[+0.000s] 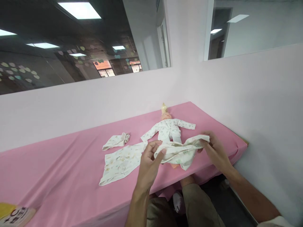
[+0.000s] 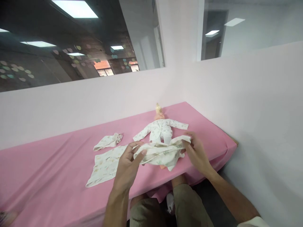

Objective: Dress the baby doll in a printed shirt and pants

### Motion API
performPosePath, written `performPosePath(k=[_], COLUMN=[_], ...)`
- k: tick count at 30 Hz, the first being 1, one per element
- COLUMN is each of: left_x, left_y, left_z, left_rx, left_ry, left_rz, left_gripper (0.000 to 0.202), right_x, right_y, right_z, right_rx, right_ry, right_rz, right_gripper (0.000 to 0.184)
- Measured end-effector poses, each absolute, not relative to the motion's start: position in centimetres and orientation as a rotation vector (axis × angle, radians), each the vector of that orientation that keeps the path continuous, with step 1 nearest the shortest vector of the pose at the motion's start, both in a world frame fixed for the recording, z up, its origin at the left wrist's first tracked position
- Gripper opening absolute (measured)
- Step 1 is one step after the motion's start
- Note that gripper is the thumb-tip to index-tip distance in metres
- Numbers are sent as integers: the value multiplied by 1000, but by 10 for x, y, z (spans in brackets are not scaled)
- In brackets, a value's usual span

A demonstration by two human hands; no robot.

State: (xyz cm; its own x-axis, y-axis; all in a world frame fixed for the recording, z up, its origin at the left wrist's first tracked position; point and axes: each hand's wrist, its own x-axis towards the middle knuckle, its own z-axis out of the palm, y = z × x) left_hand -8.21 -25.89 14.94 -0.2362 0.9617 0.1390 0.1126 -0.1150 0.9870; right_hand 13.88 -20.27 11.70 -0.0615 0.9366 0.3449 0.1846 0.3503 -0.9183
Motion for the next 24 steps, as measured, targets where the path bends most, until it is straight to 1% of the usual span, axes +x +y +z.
performPosePath(k=[3, 5, 7, 10, 12, 15, 17, 21, 24], left_x=[-85, -77, -67, -54, -49, -44, -38, -21, -6], left_y=[-250, -244, -240, -241, -248, -264, -274, -287, -292], left_z=[157, 159, 161, 164, 167, 169, 169, 161, 149], left_rx=[1185, 1146, 1097, 1049, 1072, 1177, 1244, 1282, 1416], left_ry=[1315, 1220, 1124, 1010, 977, 1035, 1106, 1163, 1175], left_rz=[1482, 1492, 1469, 1423, 1385, 1353, 1389, 1437, 1436], left_gripper=[31, 28, 25, 23, 23, 27, 29, 34, 28], right_x=[140, 135, 129, 124, 126, 134, 139, 143, 144], right_y=[-203, -214, -232, -262, -277, -284, -281, -274, -267], right_z=[122, 127, 132, 138, 138, 135, 133, 128, 118], right_rx=[-1078, -949, -772, -626, -617, -705, -777, -855, -983], right_ry=[-1639, -1868, -2041, -2098, -2121, -2154, -2125, -2046, -1874], right_rz=[393, 146, -8, -154, -112, 141, 330, 667, 904], right_gripper=[44, 42, 39, 39, 43, 51, 49, 41, 39])
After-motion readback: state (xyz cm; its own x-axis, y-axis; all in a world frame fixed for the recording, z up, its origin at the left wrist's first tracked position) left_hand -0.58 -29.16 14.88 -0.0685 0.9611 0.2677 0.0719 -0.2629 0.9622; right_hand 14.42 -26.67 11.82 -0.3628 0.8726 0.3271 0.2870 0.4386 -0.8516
